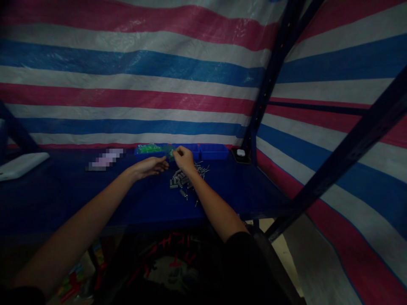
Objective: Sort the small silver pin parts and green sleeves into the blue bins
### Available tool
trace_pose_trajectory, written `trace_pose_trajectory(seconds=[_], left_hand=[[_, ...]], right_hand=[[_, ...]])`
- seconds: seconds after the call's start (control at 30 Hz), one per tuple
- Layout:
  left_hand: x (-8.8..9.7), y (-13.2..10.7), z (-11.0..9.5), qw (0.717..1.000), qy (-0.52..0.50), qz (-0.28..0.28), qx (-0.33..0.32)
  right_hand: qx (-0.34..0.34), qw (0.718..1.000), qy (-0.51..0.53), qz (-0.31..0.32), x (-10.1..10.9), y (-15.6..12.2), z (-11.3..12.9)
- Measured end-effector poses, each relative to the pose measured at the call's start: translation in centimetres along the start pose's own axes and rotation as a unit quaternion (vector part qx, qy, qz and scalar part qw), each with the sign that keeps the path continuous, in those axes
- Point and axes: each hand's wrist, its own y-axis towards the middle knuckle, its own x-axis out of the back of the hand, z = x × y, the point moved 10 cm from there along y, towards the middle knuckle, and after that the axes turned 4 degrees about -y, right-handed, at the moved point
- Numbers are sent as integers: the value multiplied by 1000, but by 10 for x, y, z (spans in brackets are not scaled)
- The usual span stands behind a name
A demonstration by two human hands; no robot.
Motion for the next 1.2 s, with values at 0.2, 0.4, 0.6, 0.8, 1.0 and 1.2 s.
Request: trace_pose_trajectory(seconds=[0.2,0.4,0.6,0.8,1.0,1.2], left_hand=[[3,0,5,991,-118,22,52],[7,-3,14,983,-152,23,103],[25,2,-6,991,-104,-75,-42],[24,-4,-39,962,28,-133,-235],[-2,-21,-65,900,172,-117,-383],[7,-26,-67,888,195,-187,-372]], right_hand=[[119,986,-96,61,-16,-11,27],[233,937,-227,125,-35,-29,54],[182,923,-333,67,-17,-20,37],[-63,977,-172,105,-8,-1,-24],[-228,961,56,144,-23,-11,-47],[-136,987,56,69,-14,0,-38]])
